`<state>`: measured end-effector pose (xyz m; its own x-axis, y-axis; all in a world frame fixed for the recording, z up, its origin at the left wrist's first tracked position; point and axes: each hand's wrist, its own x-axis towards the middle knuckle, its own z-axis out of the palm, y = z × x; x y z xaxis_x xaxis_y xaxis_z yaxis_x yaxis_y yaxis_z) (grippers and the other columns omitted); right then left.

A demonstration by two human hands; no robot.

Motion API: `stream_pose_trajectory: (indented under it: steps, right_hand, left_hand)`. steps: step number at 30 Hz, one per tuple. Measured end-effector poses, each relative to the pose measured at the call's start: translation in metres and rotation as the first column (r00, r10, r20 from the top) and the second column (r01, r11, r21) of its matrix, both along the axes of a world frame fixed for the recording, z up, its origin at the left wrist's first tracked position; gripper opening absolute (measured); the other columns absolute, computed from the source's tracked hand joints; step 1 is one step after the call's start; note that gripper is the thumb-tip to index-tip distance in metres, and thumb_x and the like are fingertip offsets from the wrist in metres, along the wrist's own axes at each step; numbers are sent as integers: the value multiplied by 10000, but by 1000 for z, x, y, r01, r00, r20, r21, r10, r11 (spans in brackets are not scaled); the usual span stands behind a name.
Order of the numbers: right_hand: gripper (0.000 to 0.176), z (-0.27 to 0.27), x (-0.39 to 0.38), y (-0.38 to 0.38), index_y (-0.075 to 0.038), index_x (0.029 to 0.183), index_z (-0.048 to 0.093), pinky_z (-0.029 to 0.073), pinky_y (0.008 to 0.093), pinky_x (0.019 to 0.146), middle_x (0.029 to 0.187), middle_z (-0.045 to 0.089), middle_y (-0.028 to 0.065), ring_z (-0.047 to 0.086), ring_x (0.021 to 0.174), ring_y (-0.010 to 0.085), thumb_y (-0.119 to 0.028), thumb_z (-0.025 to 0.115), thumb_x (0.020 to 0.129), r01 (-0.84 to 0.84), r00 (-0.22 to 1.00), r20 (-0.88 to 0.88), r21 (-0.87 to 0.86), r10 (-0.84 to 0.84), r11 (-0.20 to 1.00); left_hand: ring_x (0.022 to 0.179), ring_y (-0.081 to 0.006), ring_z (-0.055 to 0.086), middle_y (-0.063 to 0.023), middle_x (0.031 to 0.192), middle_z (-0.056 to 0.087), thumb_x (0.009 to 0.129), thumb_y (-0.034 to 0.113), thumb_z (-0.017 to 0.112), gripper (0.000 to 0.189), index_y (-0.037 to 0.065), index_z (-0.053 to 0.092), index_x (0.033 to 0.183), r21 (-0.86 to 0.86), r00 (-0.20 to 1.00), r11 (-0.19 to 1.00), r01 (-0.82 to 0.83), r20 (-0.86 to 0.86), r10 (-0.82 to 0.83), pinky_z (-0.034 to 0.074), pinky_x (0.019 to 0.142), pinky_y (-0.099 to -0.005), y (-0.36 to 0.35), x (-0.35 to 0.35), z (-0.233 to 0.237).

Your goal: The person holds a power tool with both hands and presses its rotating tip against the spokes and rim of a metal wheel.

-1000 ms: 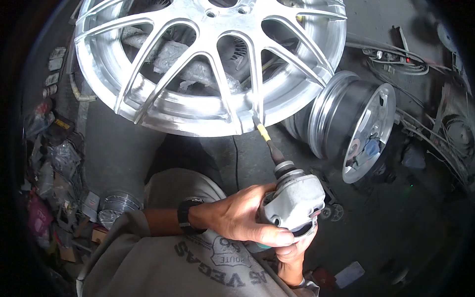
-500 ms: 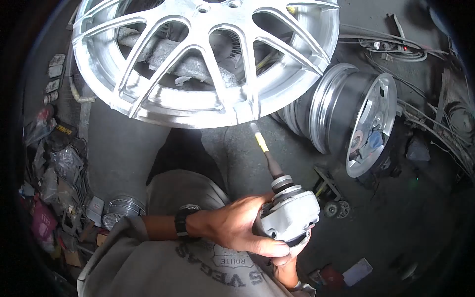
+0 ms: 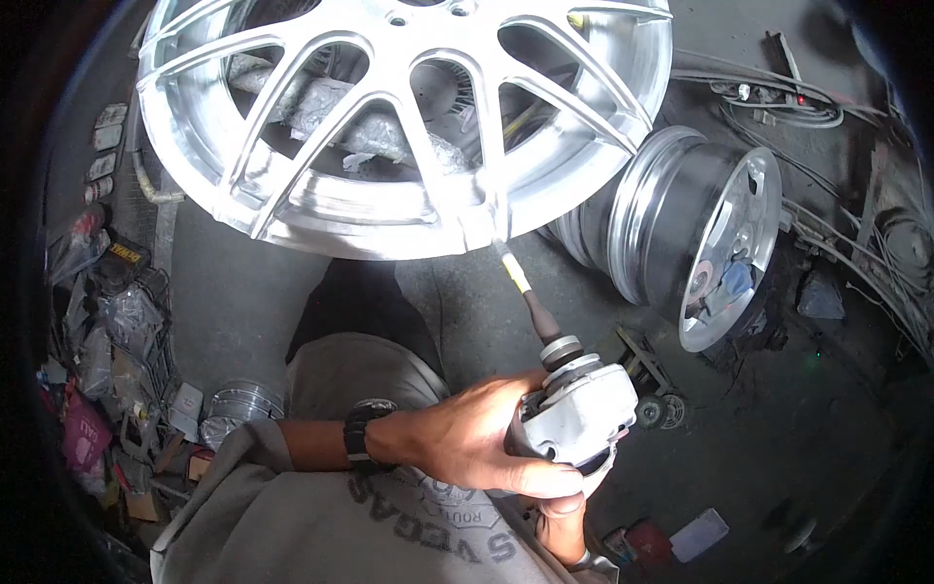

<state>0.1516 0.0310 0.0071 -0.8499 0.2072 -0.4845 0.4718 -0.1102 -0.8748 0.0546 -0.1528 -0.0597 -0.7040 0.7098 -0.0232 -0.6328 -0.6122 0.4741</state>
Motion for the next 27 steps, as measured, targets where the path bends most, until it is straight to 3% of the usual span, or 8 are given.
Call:
stream_pose_trajectory:
  steps: [15,18,20,21,23,24,26,27]
  right_hand:
    - [1178,0,-32,-13,-88,1504,257,224,455,1167,1525,306,118,298,1396,314,-882,512,670,-86,996,49,158,79,984]
    - [1179,3,-40,-24,-89,1504,257,226,457,1167,1526,306,119,299,1396,316,-887,502,672,-130,990,85,162,117,978]
    - [696,4,-51,-41,-5,1327,471,469,413,957,1246,565,121,577,1105,244,-427,718,833,147,989,8,144,-149,979]
    - [696,3,-55,-44,-5,1327,471,469,413,957,1246,565,121,577,1105,244,-427,718,833,145,989,8,145,-147,979]
    - [1025,2,-60,-47,4,1347,452,463,390,963,1252,564,111,574,1109,233,-604,840,618,64,997,-50,202,-55,977]
    - [1025,4,-62,-48,4,1347,452,463,390,963,1252,564,111,574,1109,233,-604,840,618,61,997,-48,203,-53,977]
    - [1242,8,-65,-50,9,1374,419,455,383,972,1262,560,113,567,1122,236,-708,850,457,98,989,77,299,-126,949]
    - [1242,8,-65,-50,9,1374,419,455,383,972,1262,560,113,567,1122,236,-708,850,457,98,989,77,300,-126,949]
  left_hand:
    - [972,-206,627,-151,1047,649,794,330,774,651,-76,470,1202,-57,1000,998,3,3,-3,493,892,-352,-7,-17,0]
    - [932,-249,621,-179,1022,634,794,454,725,675,-84,513,1143,-64,999,998,-22,32,24,488,869,-368,-8,-21,1]
    - [966,-211,630,-149,1044,650,801,333,765,649,-77,468,1207,-11,999,999,-34,41,34,491,892,-349,-8,-24,-1]
    - [966,-211,630,-149,1044,650,801,333,765,649,-77,468,1207,-10,998,999,-36,41,36,491,892,-349,-10,-27,0]
    - [972,-210,626,-148,1046,648,802,344,761,657,-80,470,1210,17,997,999,-36,75,34,487,894,-349,-15,-31,1]
    - [972,-210,626,-148,1046,648,802,344,761,657,-80,470,1210,18,996,999,-38,77,37,487,894,-349,-13,-30,0]
    - [986,-208,621,-151,1053,645,797,350,763,664,-83,475,1209,27,995,998,-49,85,47,483,898,-351,-10,-28,-4]
    - [986,-208,621,-151,1053,645,797,350,763,664,-83,475,1209,28,995,998,-49,86,47,483,898,-351,-11,-28,-3]
